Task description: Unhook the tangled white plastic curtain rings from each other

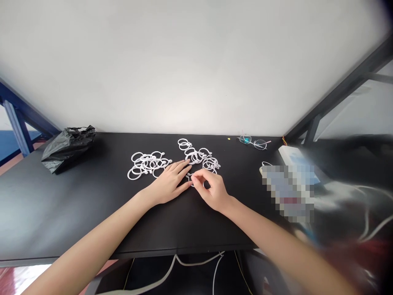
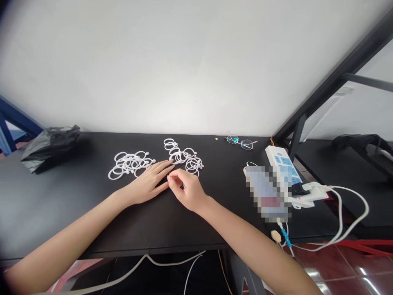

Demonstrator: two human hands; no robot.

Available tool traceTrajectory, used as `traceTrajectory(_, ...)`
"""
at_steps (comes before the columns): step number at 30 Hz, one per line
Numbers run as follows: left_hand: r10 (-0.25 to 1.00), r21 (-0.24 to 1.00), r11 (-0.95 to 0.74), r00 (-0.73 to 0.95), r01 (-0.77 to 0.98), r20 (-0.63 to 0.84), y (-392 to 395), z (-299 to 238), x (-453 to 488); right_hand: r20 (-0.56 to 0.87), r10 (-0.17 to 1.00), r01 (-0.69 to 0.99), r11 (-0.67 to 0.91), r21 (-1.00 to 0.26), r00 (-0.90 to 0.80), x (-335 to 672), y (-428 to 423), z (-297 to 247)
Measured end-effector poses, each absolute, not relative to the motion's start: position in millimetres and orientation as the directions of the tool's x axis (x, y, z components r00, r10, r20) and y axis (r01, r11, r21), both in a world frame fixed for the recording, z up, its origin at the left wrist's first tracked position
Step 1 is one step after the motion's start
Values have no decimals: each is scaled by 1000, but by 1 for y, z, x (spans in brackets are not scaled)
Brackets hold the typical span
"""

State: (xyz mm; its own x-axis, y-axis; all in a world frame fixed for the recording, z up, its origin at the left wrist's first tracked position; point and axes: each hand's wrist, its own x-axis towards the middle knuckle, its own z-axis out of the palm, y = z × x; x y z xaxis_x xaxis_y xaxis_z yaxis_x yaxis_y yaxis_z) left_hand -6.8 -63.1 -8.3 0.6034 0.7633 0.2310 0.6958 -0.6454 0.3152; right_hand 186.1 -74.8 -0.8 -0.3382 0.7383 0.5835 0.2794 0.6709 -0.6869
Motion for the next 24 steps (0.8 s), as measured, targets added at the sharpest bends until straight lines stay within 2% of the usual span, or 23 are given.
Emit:
traceTrajectory(10, 751, 412, -656, 601, 633, 273, -64, 2, -6, 601, 728, 274, 684, -676, -331, 186, -74, 0)
traceTrajectory(18, 769, 344, -638, 547, 689, 331, -64, -1, -5, 591, 736, 273, 674, -686, -330, 186, -74, 0)
traceTrajectory(24, 767, 315, -641, 567, 700, 301, -60, -8, -10, 596, 730, 279, 680, -677, -333, 187, -73, -2)
